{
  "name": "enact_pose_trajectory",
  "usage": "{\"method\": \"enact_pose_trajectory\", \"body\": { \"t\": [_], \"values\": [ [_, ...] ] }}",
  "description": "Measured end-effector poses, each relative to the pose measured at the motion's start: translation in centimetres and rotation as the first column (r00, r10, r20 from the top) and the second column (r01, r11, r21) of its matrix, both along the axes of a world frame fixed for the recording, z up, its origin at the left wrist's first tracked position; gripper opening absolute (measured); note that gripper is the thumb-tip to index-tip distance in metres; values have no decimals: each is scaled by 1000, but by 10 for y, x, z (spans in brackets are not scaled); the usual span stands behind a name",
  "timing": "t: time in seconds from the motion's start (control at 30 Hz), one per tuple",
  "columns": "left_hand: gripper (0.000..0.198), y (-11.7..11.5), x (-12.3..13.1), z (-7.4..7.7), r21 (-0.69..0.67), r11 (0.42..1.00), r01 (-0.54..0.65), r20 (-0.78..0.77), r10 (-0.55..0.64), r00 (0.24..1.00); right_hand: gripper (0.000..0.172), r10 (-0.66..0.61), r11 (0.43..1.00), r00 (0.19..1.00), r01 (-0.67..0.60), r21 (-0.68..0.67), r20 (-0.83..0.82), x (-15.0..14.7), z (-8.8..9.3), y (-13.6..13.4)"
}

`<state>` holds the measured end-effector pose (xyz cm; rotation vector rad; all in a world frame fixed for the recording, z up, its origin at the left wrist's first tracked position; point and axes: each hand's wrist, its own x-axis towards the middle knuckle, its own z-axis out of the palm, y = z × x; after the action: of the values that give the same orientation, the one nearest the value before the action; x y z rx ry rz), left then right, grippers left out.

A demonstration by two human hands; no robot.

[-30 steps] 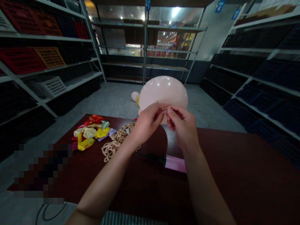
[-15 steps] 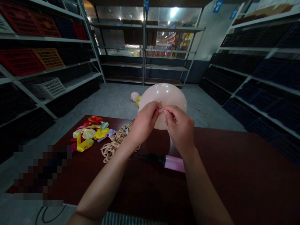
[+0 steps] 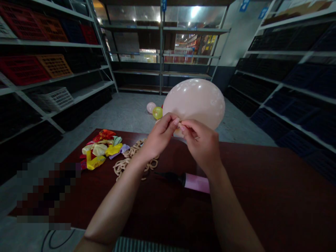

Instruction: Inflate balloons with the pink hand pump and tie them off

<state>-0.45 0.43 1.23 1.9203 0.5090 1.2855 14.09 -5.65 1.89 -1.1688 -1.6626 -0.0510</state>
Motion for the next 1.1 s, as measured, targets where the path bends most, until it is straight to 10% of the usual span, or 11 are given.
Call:
{"method": "enact_pose_trajectory", "body": {
  "t": [0.53,0.87,1.1],
  "values": [
    [14,-10,-11,12,275,954,-123,-38,139,990,14,271,889,656,-451,-77,-704,-3,-4,10],
    [6,-11,-4,11,358,901,-245,-109,301,947,17,-2,998,950,19,51,-313,-13,-8,6],
    [7,-12,-2,11,282,929,-239,-100,276,956,14,-133,973,970,167,159,-201,-19,-9,1]
  ]
}}
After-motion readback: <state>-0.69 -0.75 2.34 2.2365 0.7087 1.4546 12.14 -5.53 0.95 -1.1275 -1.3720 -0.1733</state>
